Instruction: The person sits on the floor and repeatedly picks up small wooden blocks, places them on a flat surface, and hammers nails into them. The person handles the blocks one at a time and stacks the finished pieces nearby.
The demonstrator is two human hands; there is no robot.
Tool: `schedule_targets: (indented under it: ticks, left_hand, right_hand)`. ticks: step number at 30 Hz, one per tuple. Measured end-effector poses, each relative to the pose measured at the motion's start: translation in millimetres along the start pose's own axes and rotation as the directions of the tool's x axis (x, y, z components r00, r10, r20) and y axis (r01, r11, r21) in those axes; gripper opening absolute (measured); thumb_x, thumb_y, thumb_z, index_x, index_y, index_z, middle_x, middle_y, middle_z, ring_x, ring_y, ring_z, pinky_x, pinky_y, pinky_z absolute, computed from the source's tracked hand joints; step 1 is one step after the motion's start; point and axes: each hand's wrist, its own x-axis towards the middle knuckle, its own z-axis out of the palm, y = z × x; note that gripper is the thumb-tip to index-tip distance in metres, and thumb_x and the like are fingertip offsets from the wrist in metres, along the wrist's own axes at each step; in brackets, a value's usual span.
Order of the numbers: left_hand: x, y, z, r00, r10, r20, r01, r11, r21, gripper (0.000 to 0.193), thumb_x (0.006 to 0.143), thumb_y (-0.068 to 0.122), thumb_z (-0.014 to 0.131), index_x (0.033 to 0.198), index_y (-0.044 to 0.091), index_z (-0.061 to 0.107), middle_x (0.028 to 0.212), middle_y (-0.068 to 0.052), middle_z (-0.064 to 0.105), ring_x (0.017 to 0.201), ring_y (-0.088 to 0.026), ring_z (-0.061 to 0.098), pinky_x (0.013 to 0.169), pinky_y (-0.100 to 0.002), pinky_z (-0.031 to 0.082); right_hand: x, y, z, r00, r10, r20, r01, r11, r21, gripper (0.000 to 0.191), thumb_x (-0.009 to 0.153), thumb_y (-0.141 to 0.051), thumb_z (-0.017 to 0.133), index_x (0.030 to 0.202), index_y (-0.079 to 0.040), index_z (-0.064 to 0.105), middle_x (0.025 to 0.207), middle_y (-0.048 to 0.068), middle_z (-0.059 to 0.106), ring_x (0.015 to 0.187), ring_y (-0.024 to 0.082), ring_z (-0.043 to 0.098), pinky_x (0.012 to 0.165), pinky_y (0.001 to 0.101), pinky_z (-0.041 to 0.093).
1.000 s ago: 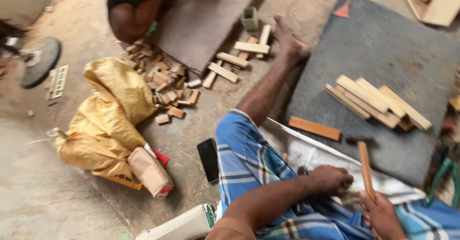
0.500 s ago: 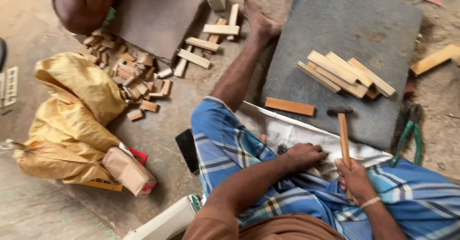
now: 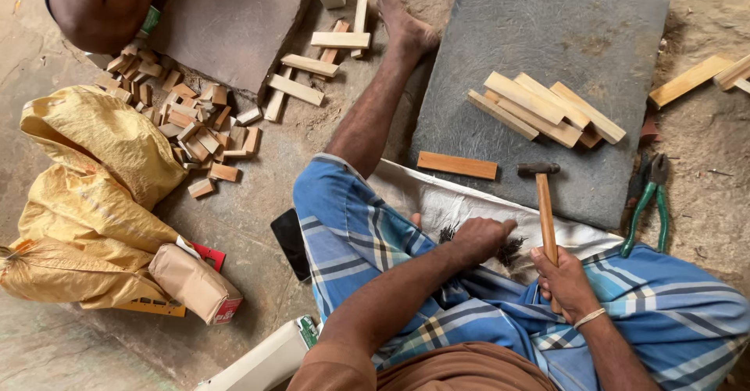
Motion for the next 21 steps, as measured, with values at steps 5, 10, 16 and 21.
schedule_targets:
  ticks: [5,10,16,21]
  left_hand:
    - [9,-14,8,0.958,0.011,-0.287,-0.100,0.949,-0.298,0.041,0.094,0.018,0.065,0.133,0.010,0.055,0.106,-0.018,0.073,0.089,-0.039,0.071,0.075,-0.049,0.056]
    - [15,-41,-1,0.926,0.088,-0.367,-0.239,0.889,-0.390,0.034,0.094,0.013,0.063,0.128,0.010,0.061,0.106,-0.012,0.078,0.095,-0.032,0.076,0.082,-0.042,0.060]
    - [25,-60,-41,0.729,-0.136,-0.671,-0.211,0.887,-0.410,0.038,0.093,0.001,0.066,0.130,0.007,0.059,0.103,-0.014,0.074,0.091,-0.031,0.075,0.080,-0.043,0.061]
    - [47,-53,-56,0.711,-0.096,-0.697,-0.212,0.915,-0.343,0.038,0.095,0.000,0.068,0.130,0.010,0.057,0.105,-0.010,0.072,0.095,-0.029,0.072,0.081,-0.042,0.059]
  right_hand:
    - [8,12,-6,0.996,-0.054,0.065,0.052,0.998,0.031,0.021,0.097,-0.028,0.065,0.098,-0.008,0.059,0.065,-0.002,0.046,0.048,0.008,0.043,0.039,0.0258,0.039]
    - [10,21,-17,0.982,-0.014,0.188,-0.028,0.976,0.218,0.023,0.100,-0.030,0.062,0.102,-0.008,0.055,0.072,-0.002,0.051,0.052,0.008,0.047,0.044,0.0260,0.042]
    - [1,14,-16,0.978,0.033,0.208,-0.088,0.962,0.259,0.034,0.103,-0.033,0.054,0.123,-0.005,0.057,0.076,-0.003,0.051,0.055,0.005,0.044,0.045,0.0233,0.041]
    - [-1,16,-6,0.996,0.030,0.079,-0.043,0.985,0.167,0.033,0.104,-0.037,0.052,0.113,-0.006,0.058,0.069,-0.003,0.045,0.050,0.005,0.038,0.041,0.0237,0.037]
